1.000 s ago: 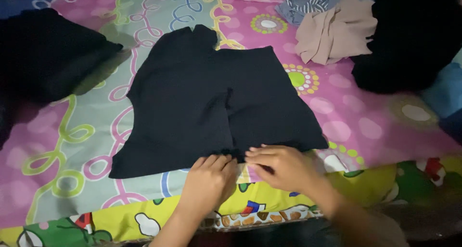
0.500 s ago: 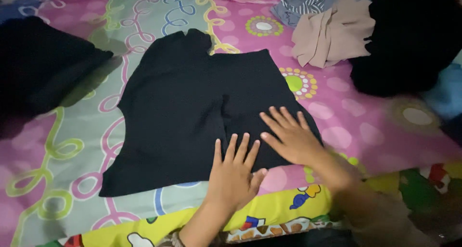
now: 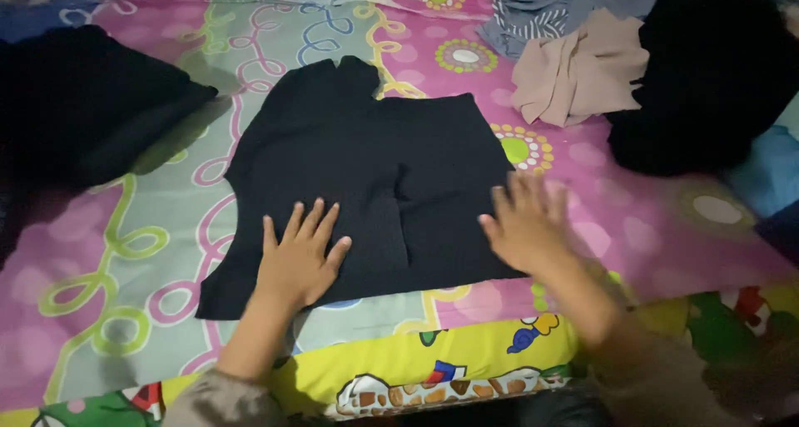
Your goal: Folding a black t-shirt on a bed.
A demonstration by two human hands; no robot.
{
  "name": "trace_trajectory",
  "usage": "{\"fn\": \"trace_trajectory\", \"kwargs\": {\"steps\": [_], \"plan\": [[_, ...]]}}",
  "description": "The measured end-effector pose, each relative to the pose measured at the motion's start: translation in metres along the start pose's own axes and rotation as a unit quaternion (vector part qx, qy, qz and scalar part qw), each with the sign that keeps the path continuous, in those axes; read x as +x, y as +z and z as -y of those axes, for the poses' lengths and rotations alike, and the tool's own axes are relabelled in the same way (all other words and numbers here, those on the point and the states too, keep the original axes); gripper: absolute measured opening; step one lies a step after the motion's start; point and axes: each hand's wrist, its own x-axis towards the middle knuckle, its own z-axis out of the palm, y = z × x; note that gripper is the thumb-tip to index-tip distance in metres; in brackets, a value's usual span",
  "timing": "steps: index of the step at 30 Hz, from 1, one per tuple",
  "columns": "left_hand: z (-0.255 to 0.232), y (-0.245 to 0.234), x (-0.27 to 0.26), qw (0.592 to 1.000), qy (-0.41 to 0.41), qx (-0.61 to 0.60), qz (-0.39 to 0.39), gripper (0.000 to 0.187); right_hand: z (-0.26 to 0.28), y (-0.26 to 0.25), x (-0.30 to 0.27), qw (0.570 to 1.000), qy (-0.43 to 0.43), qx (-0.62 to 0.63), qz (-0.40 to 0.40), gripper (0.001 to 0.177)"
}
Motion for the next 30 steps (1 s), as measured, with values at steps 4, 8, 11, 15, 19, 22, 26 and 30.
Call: {"fn": "trace_trajectory", "kwargs": {"steps": [4, 8, 11, 15, 19, 22, 26, 30], "plan": [[0.002, 0.011, 0.000, 0.994, -0.045, 0.095, 0.003, 0.070, 0.087, -0.019, -0.011, 0.959, -0.251, 0.087, -0.096, 0.062], [0.013, 0.016, -0.004, 0.992, -0.055, 0.105, -0.032, 0.075, 0.152, 0.013, 0.017, 0.919, -0.338, 0.185, -0.082, 0.066], [0.020, 0.009, -0.010, 0.981, -0.066, 0.161, -0.083, 0.083, 0.154, 0.027, 0.047, 0.935, -0.294, 0.198, 0.007, 0.071], [0.035, 0.002, -0.025, 0.985, -0.142, 0.077, -0.067, 0.078, 0.103, 0.031, 0.070, 0.982, -0.132, 0.138, 0.000, 0.074], [0.053, 0.011, -0.037, 0.978, -0.134, 0.126, -0.095, 0.068, 0.046, 0.038, 0.078, 0.993, -0.030, 0.115, 0.009, 0.072], [0.062, -0.006, -0.027, 0.976, -0.156, 0.137, -0.068, 0.075, 0.005, 0.043, 0.083, 0.997, 0.012, 0.071, 0.006, 0.073], [0.047, -0.065, 0.006, 0.970, -0.231, 0.070, 0.026, 0.076, -0.021, 0.011, 0.103, 0.988, 0.091, 0.068, 0.106, 0.071], [0.011, -0.077, 0.070, 0.955, -0.147, 0.157, 0.202, 0.057, 0.008, -0.015, 0.138, 0.989, -0.022, -0.073, 0.129, 0.060]]}}
